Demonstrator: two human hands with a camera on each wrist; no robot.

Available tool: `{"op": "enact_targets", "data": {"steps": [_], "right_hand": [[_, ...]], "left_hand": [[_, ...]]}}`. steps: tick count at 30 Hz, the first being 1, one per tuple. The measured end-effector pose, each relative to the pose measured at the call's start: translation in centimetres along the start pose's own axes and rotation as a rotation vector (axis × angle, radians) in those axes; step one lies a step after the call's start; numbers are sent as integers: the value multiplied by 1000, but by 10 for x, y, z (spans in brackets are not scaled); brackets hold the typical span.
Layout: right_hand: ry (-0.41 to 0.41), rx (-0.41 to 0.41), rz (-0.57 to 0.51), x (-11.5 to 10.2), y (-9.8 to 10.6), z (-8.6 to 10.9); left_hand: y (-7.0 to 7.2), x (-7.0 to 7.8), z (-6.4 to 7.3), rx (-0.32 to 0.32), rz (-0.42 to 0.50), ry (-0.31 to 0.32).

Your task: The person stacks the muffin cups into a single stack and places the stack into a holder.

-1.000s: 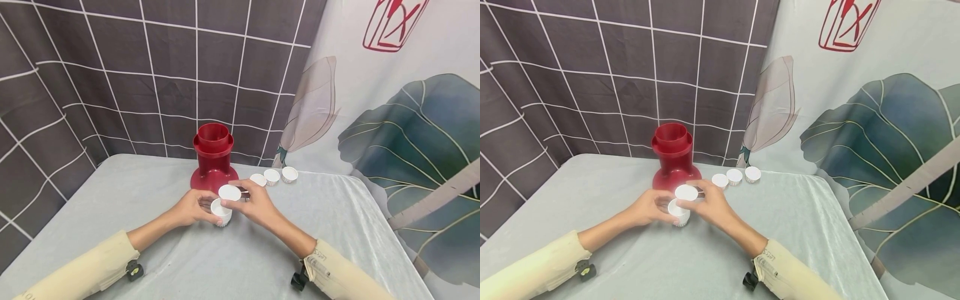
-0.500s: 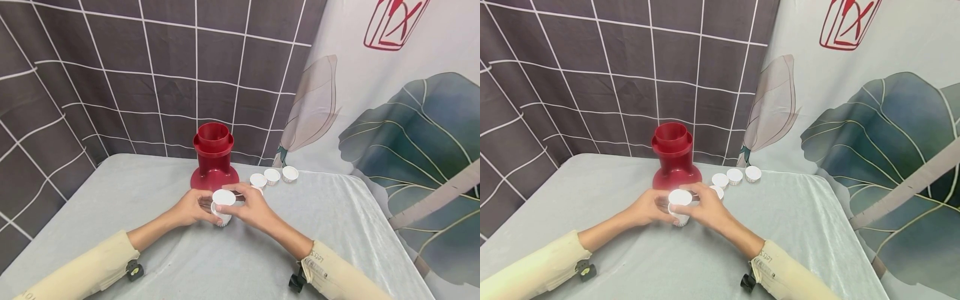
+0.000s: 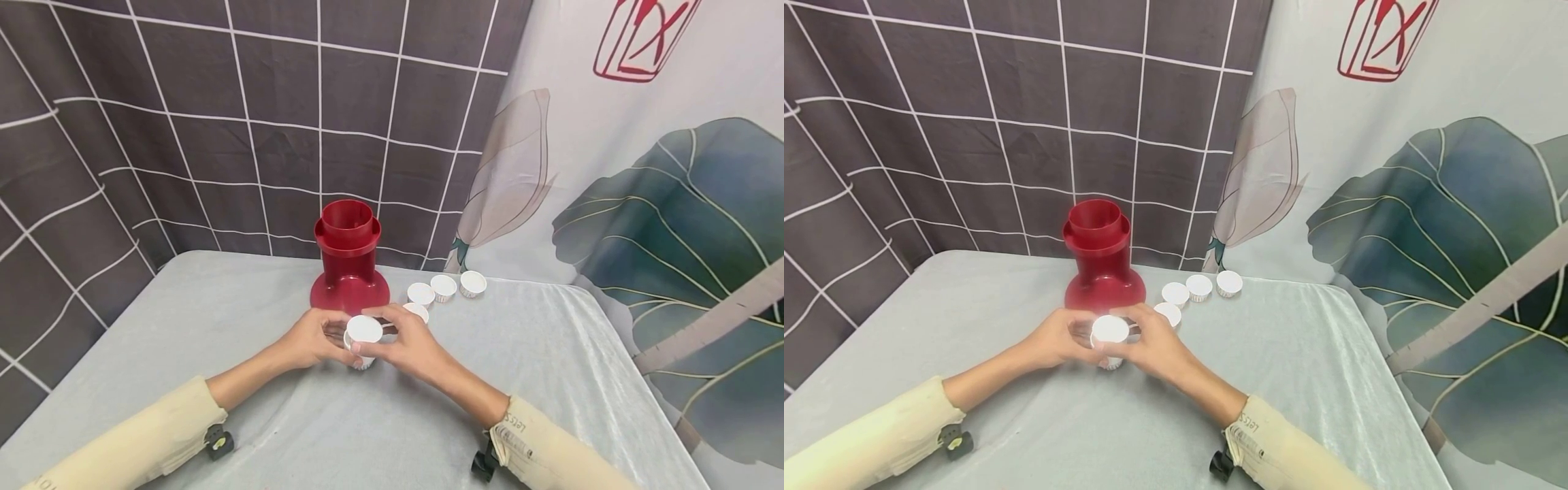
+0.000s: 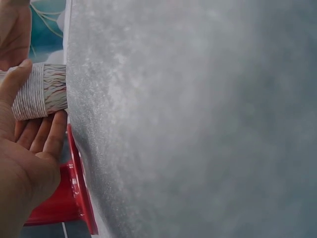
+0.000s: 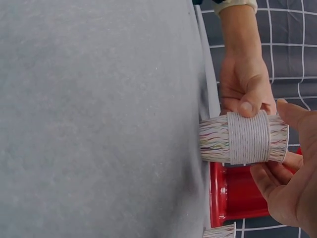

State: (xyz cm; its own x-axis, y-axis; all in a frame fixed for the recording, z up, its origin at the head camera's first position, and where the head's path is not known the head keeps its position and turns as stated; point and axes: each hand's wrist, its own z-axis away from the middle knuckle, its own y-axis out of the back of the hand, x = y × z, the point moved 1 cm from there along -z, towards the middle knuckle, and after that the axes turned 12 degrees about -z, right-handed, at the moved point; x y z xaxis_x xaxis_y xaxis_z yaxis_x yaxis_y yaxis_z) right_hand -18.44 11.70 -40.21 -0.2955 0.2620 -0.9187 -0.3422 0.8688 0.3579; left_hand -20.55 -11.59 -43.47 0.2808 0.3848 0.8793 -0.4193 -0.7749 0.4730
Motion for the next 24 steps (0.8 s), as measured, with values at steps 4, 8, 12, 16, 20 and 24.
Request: {"op": "enact_targets", "data": {"steps": [4, 8, 12, 16, 20, 24], "right_hand": [[-2, -9, 25, 2, -1, 1], [1, -16, 40, 2, -2, 2], [10, -28, 31, 3, -2, 3], [18, -32, 24, 4, -2, 4], [24, -31, 30, 5, -3, 4], [50, -37, 70, 6, -3, 3]], "left_hand": [[1, 0, 0, -2, -15, 3], [1, 0, 1, -2, -7, -13], [1, -1, 1, -1, 3, -14], [0, -1, 1, -1, 17, -12], [0, 0, 1, -1, 19, -9], [0, 0, 1, 1, 12, 0]]}}
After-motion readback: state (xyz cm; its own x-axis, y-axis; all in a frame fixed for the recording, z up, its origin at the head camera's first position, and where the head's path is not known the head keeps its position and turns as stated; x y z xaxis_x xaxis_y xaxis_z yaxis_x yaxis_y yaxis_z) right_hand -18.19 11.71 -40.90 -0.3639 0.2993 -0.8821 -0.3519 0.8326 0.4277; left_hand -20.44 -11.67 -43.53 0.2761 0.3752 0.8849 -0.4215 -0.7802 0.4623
